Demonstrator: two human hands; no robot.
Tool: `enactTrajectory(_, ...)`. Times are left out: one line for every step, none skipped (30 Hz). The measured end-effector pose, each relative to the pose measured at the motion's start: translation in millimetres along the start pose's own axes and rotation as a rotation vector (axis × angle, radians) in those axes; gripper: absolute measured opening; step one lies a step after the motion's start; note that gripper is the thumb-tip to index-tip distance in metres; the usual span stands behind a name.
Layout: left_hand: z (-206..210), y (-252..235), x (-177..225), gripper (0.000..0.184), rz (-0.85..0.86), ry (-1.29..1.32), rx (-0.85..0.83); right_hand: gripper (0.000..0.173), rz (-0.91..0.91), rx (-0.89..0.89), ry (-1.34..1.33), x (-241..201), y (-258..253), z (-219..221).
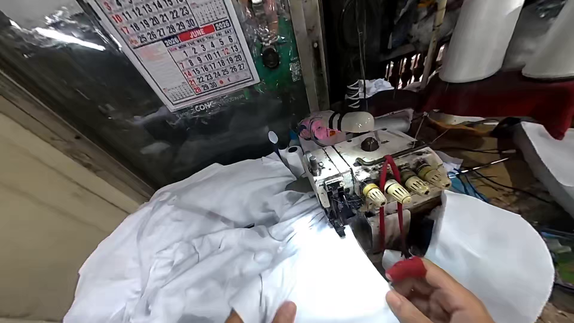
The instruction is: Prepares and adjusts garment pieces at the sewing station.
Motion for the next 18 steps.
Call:
enactTrajectory(-4,-9,-4,0.030,-0.011,-0.012,-0.010,0.029,0.033,0.045,-0.035,5,-3,7)
enactTrajectory(-5,-17,-8,0.027,-0.019,-0.029,-0.016,0.031,0.057,0.071,-0.078,9,-3,13)
enactTrajectory(-7,-22,-10,0.025,-0.013,-0.024,-0.006,0.034,0.064,0.080,-0.119,10,-3,18)
enactTrajectory(-9,-26,-9,0.025,0.003,-0.003,0.006,0.039,0.070,0.076,-0.153,11,0,22)
enactTrajectory(-10,-27,-6,0.027,0.017,0.019,0.010,0.044,0.084,0.066,-0.170,13,5,26)
enactTrajectory(-11,-28,-3,0.031,0.027,0.036,0.004,0.047,0.102,0.054,-0.170,17,11,29)
enactTrajectory(-11,-30,-2,0.037,0.027,0.048,-0.012,0.048,0.120,0.042,-0.157,20,15,30)
enactTrajectory(-11,-32,-3,0.043,0.012,0.048,-0.030,0.047,0.132,0.029,-0.138,21,18,29)
enactTrajectory(-12,-34,-4,0.046,-0.001,0.043,-0.036,0.045,0.131,0.016,-0.116,21,20,28)
enactTrajectory(-14,-35,-4,0.046,-0.002,0.031,-0.032,0.044,0.122,0.004,-0.092,18,19,25)
enactTrajectory(-18,-37,-2,0.045,0.000,0.012,-0.029,0.044,0.108,0.002,-0.069,14,18,22)
enactTrajectory(-22,-38,1,0.042,0.002,-0.006,-0.033,0.044,0.092,0.012,-0.050,12,16,19)
enactTrajectory(-26,-40,2,0.040,0.007,-0.027,-0.038,0.045,0.083,0.023,-0.031,12,14,16)
enactTrajectory(-29,-42,2,0.038,0.012,-0.039,-0.042,0.046,0.080,0.034,-0.024,11,12,14)
enactTrajectory(-32,-43,4,0.038,0.015,-0.042,-0.052,0.047,0.079,0.033,-0.027,10,12,13)
enactTrajectory(-32,-42,6,0.040,0.016,-0.041,-0.069,0.048,0.081,0.024,-0.030,8,13,12)
enactTrajectory(-30,-40,6,0.043,0.010,-0.042,-0.090,0.048,0.085,0.017,-0.029,9,15,13)
enactTrajectory(-25,-38,3,0.045,-0.003,-0.046,-0.112,0.047,0.087,0.022,-0.027,11,18,13)
Point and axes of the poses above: each hand's wrist, its own y-axis away from the middle knuckle, its own z-axis out of the palm, x = y × z, the point moved 6 cm from there along -y, towards the middle knuckle, and after that the axes turned 9 degrees about -x, right-handed, at the moved point
